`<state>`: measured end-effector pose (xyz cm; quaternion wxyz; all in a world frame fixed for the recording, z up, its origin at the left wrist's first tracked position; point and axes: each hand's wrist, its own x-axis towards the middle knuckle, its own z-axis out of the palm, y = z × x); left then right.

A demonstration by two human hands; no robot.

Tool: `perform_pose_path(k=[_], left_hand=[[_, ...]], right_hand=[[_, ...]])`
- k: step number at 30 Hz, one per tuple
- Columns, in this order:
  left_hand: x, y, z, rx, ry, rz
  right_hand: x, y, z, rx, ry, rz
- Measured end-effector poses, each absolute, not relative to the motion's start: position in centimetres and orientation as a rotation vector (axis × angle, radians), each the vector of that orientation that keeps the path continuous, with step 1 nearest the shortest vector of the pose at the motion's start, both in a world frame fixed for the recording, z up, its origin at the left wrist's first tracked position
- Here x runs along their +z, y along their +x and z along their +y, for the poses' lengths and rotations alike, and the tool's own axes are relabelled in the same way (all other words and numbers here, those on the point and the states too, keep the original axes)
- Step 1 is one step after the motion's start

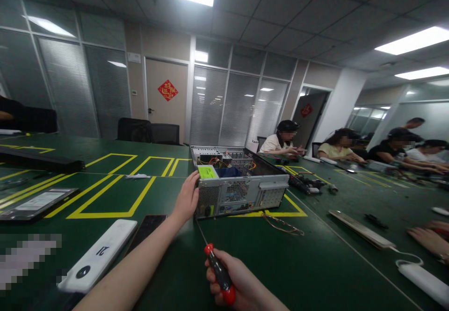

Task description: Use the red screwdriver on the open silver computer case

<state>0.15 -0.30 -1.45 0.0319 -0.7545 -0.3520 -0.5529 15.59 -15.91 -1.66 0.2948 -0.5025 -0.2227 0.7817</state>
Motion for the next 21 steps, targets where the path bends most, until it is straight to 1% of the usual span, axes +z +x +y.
perform_pose_path(k=[21], left_hand=[[-1.29,0.22,-0.51,-1.702,-2.338,-1.101]], right_hand=[[-2.21,15.73,-15.12,2.046,-1.312,-0.509]])
